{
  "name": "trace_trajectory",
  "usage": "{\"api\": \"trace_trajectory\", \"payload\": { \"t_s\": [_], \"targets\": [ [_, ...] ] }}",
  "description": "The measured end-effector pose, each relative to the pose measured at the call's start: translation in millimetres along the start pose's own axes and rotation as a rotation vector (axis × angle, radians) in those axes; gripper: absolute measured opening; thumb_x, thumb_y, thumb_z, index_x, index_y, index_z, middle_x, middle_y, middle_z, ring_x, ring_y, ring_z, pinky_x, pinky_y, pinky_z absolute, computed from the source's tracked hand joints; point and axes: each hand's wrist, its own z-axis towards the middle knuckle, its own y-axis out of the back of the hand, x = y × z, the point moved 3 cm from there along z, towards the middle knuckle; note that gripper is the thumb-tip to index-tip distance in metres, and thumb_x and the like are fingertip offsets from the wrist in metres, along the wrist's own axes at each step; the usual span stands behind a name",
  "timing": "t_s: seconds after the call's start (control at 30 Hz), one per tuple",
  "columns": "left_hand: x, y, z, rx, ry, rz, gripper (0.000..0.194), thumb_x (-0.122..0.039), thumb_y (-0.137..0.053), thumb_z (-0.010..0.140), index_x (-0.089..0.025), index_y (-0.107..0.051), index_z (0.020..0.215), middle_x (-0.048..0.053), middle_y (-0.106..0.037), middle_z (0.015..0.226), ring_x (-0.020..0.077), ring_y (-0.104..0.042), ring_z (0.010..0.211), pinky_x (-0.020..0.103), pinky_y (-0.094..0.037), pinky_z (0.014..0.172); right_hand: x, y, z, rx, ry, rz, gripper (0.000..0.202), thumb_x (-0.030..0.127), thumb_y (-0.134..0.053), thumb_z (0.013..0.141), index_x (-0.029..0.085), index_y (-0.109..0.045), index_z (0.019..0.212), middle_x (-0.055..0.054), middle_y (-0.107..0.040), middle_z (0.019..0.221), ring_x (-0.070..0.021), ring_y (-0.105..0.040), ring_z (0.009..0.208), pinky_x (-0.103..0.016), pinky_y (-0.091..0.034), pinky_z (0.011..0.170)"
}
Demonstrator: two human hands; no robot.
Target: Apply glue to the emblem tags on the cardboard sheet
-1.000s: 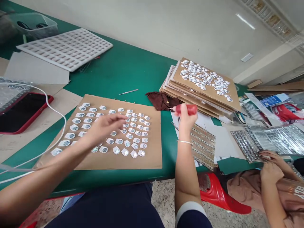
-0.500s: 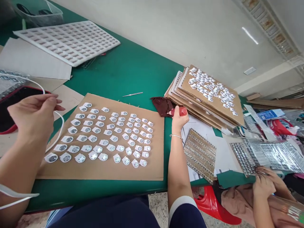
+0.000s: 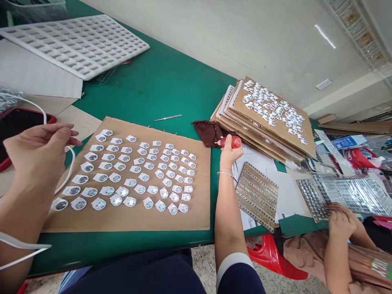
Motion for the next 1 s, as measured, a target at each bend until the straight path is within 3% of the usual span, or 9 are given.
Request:
{"api": "trace_trajectory", "payload": {
  "t_s": [0.53, 1.0],
  "targets": [
    [4.0, -1.0, 1.0, 0.004, 0.006, 0.041, 0.025, -0.031, -0.063, 0.078, -0.013, -0.069, 0.094, 0.008, -0.066, 0.083, 0.0064, -0.059, 0.059, 0.015, -0.045, 0.053, -10.7, -1.2, 2.1, 0.030, 0.016, 0.021, 0.042, 0.057, -0.050, 0.078, 0.015, -0.056, 0.077, 0.001, -0.060, 0.056, -0.0099, -0.055, 0.038, -0.021, -0.045, 0.039],
    [5.1, -0.7, 1.2, 0.011, 0.036, 0.048, 0.026, -0.029, -0.063, 0.077, -0.012, -0.069, 0.095, 0.008, -0.066, 0.083, 0.0061, -0.059, 0.058, 0.014, -0.043, 0.050, -1.5, 2.2, 1.7, 0.036, -0.044, 0.044, 0.046, 0.060, -0.048, 0.077, 0.015, -0.057, 0.076, 0.000, -0.059, 0.054, -0.0126, -0.052, 0.035, -0.026, -0.044, 0.036]
  ]
}}
